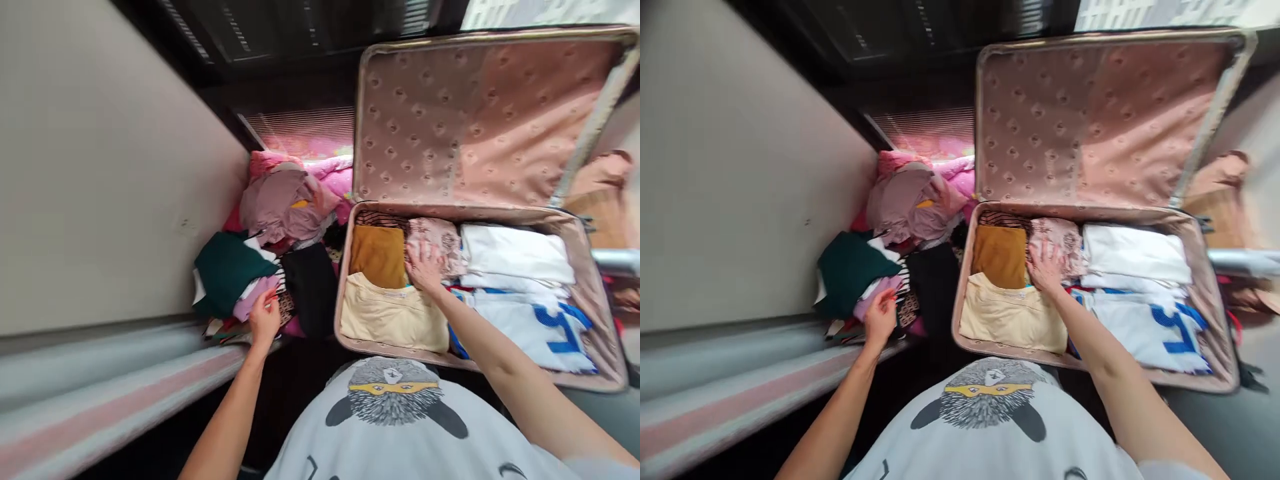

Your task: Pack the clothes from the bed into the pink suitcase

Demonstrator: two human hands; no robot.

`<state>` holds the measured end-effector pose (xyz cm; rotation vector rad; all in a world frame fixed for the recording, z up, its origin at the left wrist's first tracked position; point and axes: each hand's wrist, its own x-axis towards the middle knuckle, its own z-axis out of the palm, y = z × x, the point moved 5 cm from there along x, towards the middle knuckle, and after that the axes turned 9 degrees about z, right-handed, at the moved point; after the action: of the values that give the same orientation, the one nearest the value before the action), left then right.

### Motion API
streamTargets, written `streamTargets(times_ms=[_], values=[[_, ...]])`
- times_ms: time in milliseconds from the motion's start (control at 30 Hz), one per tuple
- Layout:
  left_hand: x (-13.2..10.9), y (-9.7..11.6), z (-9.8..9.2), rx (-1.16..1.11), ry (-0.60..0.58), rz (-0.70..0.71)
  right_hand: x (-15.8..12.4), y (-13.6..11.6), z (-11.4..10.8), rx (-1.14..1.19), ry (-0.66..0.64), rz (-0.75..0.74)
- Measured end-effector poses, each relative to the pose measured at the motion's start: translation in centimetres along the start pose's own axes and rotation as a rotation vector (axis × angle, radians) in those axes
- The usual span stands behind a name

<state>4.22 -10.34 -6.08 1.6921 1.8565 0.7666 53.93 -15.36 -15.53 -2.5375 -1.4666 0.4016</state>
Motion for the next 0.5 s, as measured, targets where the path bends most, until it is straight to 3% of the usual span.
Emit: streamTargets(times_ms=[133,200,267,333,400,500], values=[[-1.0,2.0,2.7,0.023,-0.068,0.208,0.2,-1.7,0.1,0.049,-0.158,0.044],[-1.7,4.3,4.9,0.010,-0.117,0.330,0.6,-1.8,-0.6,0.073,-0.205,0.024],[-2.9,7.2,7.0,-0.028,-0.184,0.449,0.6,-0.3,-2.4,0.081,-0.187,0.051],[-4.3,10.1,8.5,-0.063,-0.248,0.564,-0.3,3.0,-5.8,0.054,-0.073,0.154],[-5.6,12.4,9.7,-0.070,-0.288,0.660,-2.0,8.0,-10.1,0.000,0.077,0.304],[-7.1,14.7,11.9,-0.044,-0.341,0.783,-4.3,16.2,-15.6,-0.025,0.123,0.433]])
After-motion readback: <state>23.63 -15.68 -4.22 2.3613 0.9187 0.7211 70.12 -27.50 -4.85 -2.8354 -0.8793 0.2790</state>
